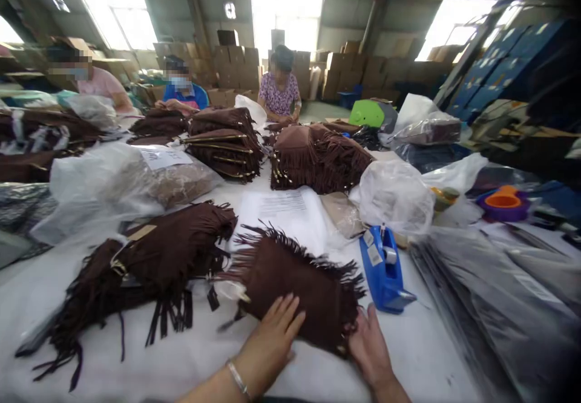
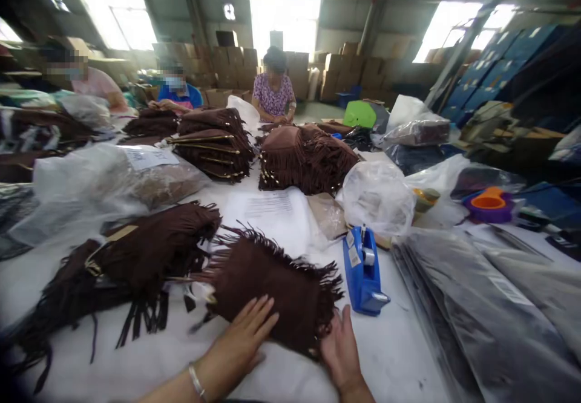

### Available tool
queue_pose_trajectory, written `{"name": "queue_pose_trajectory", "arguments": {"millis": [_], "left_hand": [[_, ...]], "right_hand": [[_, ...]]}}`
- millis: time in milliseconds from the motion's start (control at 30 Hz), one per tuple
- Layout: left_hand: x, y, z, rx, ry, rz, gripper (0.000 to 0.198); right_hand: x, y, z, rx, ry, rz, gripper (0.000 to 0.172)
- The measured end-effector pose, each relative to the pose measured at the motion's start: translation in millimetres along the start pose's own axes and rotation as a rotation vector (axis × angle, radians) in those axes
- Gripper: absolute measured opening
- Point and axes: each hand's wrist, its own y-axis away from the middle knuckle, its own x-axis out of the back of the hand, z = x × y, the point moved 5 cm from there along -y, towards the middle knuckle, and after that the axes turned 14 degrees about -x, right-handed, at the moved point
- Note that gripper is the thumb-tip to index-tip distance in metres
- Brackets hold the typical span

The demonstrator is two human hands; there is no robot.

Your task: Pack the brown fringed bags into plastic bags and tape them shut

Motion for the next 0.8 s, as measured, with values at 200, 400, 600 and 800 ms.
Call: {"name": "queue_pose_trajectory", "arguments": {"millis": [200,400,600,800], "left_hand": [[2.2,53,-16,-0.041,0.421,0.133,0.040],[31.6,144,-82,0.579,0.473,0.705,0.029],[-20.1,173,-92,0.805,0.489,0.608,0.031],[-25.6,159,-98,0.949,0.567,0.600,0.039]], "right_hand": [[2,7,5,-0.130,-0.087,0.014,0.040],[19,7,-7,-0.084,0.118,0.228,0.058],[4,30,-63,0.378,0.978,0.469,0.060],[-114,45,-21,0.846,1.534,-0.030,0.045]]}}
